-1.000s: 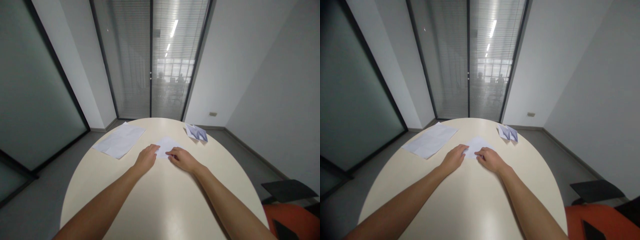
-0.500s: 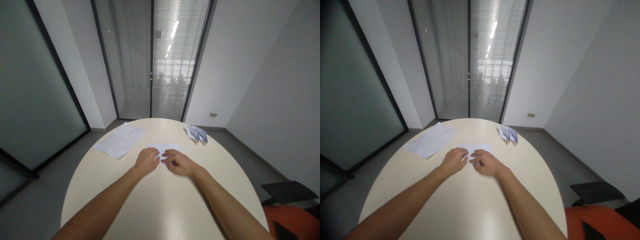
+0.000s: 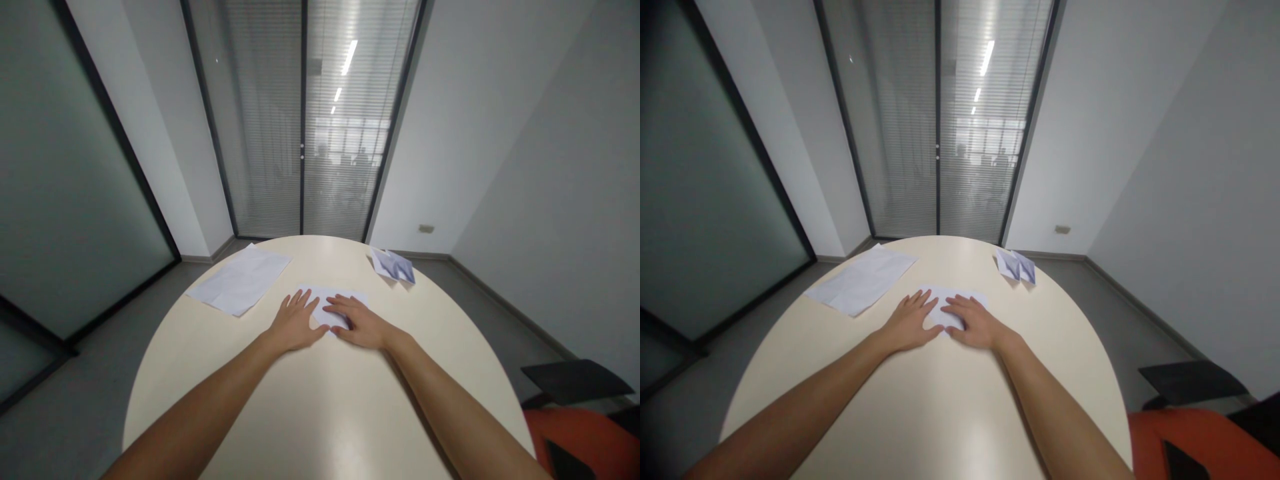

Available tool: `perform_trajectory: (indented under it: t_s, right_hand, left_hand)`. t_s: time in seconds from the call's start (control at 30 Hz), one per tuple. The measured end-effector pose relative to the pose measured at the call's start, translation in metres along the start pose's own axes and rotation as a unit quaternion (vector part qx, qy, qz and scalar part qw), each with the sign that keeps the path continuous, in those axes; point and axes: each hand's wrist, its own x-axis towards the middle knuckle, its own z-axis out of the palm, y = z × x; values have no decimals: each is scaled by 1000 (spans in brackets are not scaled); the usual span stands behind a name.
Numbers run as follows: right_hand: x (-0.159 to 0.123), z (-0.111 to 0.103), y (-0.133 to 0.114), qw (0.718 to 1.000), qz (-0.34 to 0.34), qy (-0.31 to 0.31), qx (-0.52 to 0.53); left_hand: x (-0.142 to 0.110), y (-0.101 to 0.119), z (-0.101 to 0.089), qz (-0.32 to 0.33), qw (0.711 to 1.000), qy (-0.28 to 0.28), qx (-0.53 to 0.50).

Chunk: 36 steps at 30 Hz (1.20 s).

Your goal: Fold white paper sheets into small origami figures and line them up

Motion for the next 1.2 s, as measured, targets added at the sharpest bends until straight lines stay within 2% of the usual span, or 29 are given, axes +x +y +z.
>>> perform_trajectory:
  t_s: [0.2, 0.33, 0.47, 0.7, 1.2]
  right_hand:
    - [0, -2, 2, 1000, -4, -7, 0]
    - [-1, -5, -1, 1000, 0, -5, -18]
    - [-1, -6, -3, 999, 20, -17, -33]
    - [2, -4, 1, 998, 56, -7, -42]
    - [0, -7, -10, 997, 34, -45, -50]
  left_hand:
    - [0, -1, 2, 16, 999, 45, 5]
    - [3, -4, 2, -9, 998, 59, 26]
    - [1, -2, 1, -25, 997, 61, 40]
    - [-7, 9, 2, 12, 998, 54, 17]
    - [5, -14, 3, -31, 998, 44, 25]
